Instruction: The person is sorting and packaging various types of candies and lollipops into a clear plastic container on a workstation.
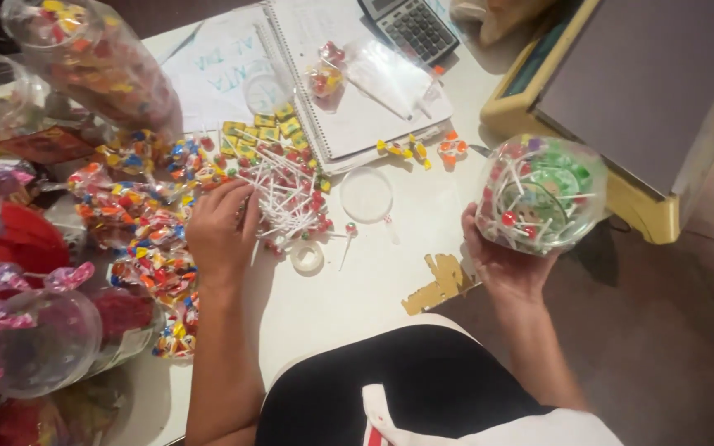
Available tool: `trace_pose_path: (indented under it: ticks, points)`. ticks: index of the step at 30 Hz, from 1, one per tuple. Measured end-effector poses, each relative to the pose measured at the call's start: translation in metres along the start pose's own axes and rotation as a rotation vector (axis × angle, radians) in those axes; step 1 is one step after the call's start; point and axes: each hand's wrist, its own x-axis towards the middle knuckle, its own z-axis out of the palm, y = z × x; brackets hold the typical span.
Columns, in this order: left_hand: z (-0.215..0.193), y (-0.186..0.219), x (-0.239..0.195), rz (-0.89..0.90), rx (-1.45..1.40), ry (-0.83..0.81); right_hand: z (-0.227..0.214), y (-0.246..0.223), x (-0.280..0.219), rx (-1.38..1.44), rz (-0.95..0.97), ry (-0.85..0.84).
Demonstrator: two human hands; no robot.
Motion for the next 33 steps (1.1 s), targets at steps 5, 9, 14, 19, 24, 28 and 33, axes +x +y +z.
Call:
trace_pose_path:
  ticks: [5,9,14,19,24,28,33]
  points:
    - [-0.003,0.005,0.003,-0.013,-0.020,-0.009,-0.015,0.011,-0.006,0.091,0.035,0.037]
    - [-0.002,0.001,0.000,0.003,-0.003,-0.009,-0.010,0.011,0.000,0.371,0.188,0.056]
    - [0.002,-0.008,-0.003,0.082,-0.009,0.016,-0.036,0.000,0.023,0.416,0.150,0.064]
    - [0.008,-0.011,-0.005,0.077,-0.026,0.013,-0.062,-0.011,0.038,0.379,0.132,0.074]
    - [-0.001,-0.002,0.001,0.076,-0.032,0.019,-0.085,0.039,0.026,0.044,0.103,0.032]
    - [0.004,-0.005,-0.001,0.064,-0.054,0.019,-0.069,0.069,0.046,-0.642,0.061,-0.174]
    - [0.011,-0.013,-0.006,0.074,-0.015,0.032,0.048,0.080,0.084,-1.703,-0.774,-0.458]
